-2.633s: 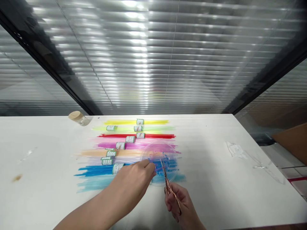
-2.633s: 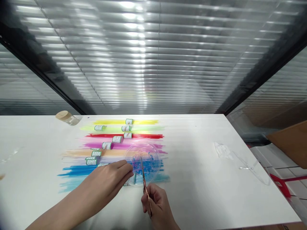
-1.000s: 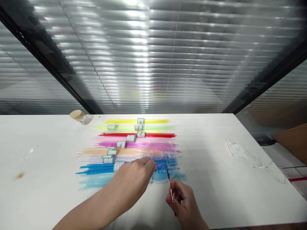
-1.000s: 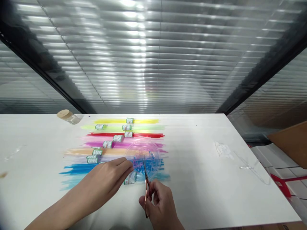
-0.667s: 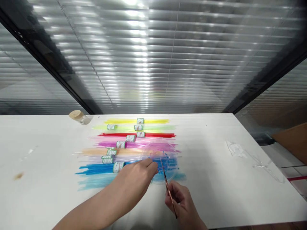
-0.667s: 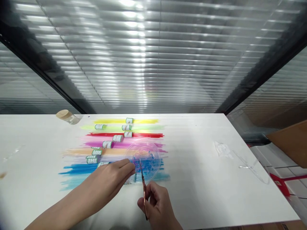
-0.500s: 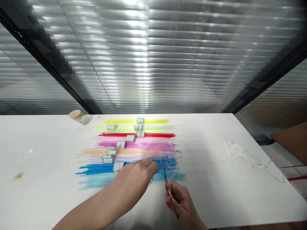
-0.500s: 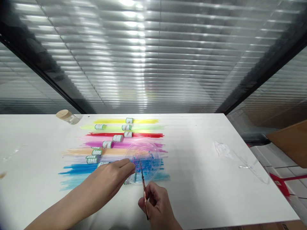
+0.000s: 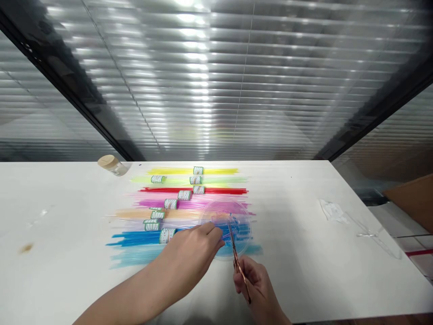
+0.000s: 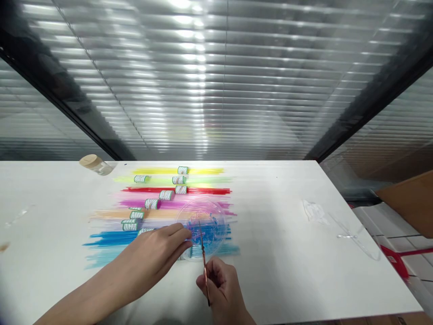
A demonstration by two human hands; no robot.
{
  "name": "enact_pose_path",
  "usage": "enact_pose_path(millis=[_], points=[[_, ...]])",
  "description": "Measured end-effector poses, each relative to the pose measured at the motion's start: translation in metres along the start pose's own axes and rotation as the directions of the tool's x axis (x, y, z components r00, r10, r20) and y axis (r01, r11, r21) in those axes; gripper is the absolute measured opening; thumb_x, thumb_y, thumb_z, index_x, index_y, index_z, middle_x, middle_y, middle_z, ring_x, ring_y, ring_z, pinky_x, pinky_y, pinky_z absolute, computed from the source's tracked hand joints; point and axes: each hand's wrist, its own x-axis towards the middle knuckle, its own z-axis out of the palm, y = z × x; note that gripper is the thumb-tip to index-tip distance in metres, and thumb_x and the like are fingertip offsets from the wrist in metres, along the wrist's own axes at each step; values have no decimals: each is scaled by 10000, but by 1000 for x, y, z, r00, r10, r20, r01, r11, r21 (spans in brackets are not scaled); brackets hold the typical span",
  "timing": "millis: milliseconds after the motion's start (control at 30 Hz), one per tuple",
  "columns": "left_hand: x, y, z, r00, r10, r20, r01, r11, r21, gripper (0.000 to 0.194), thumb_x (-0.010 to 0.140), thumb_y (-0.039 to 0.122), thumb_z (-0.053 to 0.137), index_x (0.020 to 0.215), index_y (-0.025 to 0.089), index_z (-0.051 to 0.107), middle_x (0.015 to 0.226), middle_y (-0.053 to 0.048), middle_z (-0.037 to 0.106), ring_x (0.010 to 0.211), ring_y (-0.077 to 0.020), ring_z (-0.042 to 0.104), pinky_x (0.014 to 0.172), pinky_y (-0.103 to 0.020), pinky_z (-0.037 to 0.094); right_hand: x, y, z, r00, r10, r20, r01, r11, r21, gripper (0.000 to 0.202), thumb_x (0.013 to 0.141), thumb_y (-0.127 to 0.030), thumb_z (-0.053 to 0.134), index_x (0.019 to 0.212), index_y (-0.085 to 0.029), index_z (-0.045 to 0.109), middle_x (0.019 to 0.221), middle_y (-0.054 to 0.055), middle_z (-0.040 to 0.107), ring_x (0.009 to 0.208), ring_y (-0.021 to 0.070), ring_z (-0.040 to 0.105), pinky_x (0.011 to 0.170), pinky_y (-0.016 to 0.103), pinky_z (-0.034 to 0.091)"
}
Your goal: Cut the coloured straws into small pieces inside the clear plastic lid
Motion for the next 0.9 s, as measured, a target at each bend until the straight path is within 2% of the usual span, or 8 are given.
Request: enact_pose_path(millis=[67, 367, 467, 633, 800, 900], points=[[1, 1, -1, 1000, -19, 17, 19, 1000, 9, 281, 1015, 230, 298, 924, 194, 562, 907, -40, 630, 691, -193, 622, 529, -286, 303, 0, 0, 0, 1000, 8, -11, -8, 1000, -1, 553, 822, -703, 553, 642, -202, 406, 539, -66, 302, 487, 84, 223, 467, 240, 181], [1, -1, 0, 999, -25, 40, 23, 998, 50, 294, 1012, 219, 286, 904, 187, 557, 872, -44, 630, 689, -196, 629, 544, -284, 379, -1, 4, -1, 998, 40, -58, -42, 998, -40, 529, 830, -661, 587, 629, -195, 437, 524, -50, 367, 499, 95, 285, 485, 237, 238], [1, 0, -2, 998, -39, 53, 37, 999, 35, 310, 1013, 223, 281, 899, 183, 567, 883, -51, 633, 700, -197, 631, 569, -289, 417, -1, 6, -2, 996, 9, -86, -12, 1000, -25, 534, 843, -651, 582, 614, -198, 417, 522, -52, 349, 492, 91, 269, 471, 233, 232], [2, 0, -3, 998, -42, 45, 41, 999, 31, 329, 1014, 218, 265, 905, 185, 574, 887, -52, 636, 712, -201, 634, 586, -296, 445, 0, 9, -7, 997, -77, 0, 77, 997, 2, 553, 816, -716, 554, 664, -194, 452, 579, -31, 375, 521, 101, 266, 473, 241, 221], [1, -2, -1, 999, -22, 29, 21, 999, 33, 288, 993, 179, 298, 912, 182, 575, 892, -58, 639, 712, -186, 629, 587, -278, 442, -1, 6, -5, 998, -59, -6, 59, 998, -13, 589, 794, -755, 536, 646, -195, 427, 595, -28, 352, 546, 107, 260, 478, 240, 218], [2, -2, 1, 1000, -7, 27, 6, 999, 32, 268, 964, 127, 313, 916, 190, 568, 885, -51, 635, 697, -196, 628, 562, -287, 414, -1, 3, -3, 999, -39, 34, 40, 998, -39, 584, 784, -748, 559, 644, -203, 402, 578, -40, 321, 528, 102, 238, 461, 240, 183]])
